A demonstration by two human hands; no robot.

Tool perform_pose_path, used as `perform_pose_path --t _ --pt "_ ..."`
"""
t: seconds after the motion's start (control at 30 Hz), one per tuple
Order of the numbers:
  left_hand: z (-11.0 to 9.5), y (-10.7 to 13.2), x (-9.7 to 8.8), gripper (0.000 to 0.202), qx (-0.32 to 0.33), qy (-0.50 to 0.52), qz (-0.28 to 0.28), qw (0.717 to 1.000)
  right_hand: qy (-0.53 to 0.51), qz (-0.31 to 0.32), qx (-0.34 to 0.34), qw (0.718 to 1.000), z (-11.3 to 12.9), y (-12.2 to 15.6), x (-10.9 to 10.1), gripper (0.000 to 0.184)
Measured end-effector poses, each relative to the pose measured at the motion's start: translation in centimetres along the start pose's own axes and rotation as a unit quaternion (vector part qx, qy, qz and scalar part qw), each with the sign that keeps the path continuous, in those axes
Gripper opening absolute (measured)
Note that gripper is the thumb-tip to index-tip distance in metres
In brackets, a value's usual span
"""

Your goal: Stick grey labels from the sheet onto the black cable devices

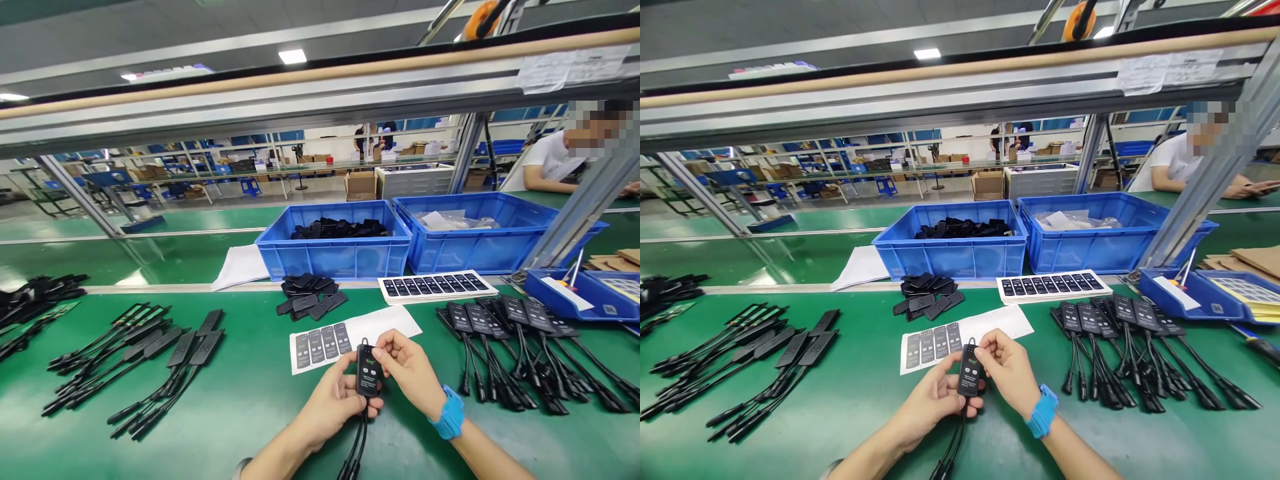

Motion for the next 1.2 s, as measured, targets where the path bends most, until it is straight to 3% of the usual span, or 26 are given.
perform_pose_path --t 0.33,0.67,0.9,1.03,1.2 --pt "-0.4 0.2 0.5 0.055 -0.008 -0.019 0.011 1.0 0.006 -0.004 0.012 1.0 -0.4 0.3 0.1 0.026" --pt "0.4 0.0 0.1 0.067 0.001 -0.033 0.011 0.999 0.014 -0.034 0.025 0.999 -0.9 0.2 -0.1 0.027" --pt "-0.4 0.1 0.3 0.053 0.01 -0.048 0.012 0.999 0.088 -0.069 0.009 0.994 -0.8 0.5 -0.4 0.022" --pt "-0.9 0.0 -0.5 0.044 0.008 -0.018 -0.03 0.999 0.127 -0.048 0.009 0.991 -0.8 0.7 0.4 0.039" --pt "-1.5 -0.1 -1.2 0.038 0.035 0.001 -0.068 0.997 0.076 0.099 0.042 0.991 -1.5 1.3 3.3 0.081"
Point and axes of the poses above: each hand's wrist, its own y-axis away from the middle knuckle, its own x-axis out of the palm, z = x × y, the point moved 9 cm from there along -y, towards the middle knuckle, and after that the axes turned 5 degrees about x, right-handed, at the moved point
